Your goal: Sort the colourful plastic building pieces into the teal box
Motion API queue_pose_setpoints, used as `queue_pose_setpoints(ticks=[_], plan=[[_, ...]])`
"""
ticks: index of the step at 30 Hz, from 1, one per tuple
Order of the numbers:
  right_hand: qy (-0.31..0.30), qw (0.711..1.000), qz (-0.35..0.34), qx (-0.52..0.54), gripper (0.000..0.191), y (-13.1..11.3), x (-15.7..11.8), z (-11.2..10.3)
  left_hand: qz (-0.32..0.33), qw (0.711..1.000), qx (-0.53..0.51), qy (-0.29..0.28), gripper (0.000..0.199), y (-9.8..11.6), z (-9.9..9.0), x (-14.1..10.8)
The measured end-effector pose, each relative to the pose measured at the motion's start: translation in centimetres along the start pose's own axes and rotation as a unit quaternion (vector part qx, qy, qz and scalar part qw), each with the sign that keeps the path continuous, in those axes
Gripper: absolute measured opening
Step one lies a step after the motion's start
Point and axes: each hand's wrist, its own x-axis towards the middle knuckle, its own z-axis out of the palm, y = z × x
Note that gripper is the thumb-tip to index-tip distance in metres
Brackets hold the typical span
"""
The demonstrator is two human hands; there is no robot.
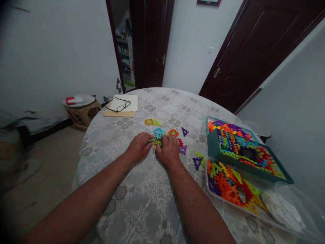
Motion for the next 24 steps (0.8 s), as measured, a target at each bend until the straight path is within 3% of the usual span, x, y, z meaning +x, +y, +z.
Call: queue_pose_setpoints(ticks=[7, 17, 24], plan=[[0.026, 0.999, 0.016, 0.013, 0.026, -0.4, 0.1, 0.0, 0.028, 1.0, -0.008, 0.005, 0.03, -0.4, 0.1, 0.2], [0.121, 0.987, 0.05, 0.094, 0.026, 0.2, 0.8, -0.3, 0.051, 0.998, 0.039, 0.005, 0.038, -1.2, 0.4, 0.3], [0.116, 0.984, 0.039, 0.127, 0.024, 0.0, 0.8, -0.3, 0.046, 0.997, 0.058, -0.003, 0.023, -1.6, 0.5, 0.6]])
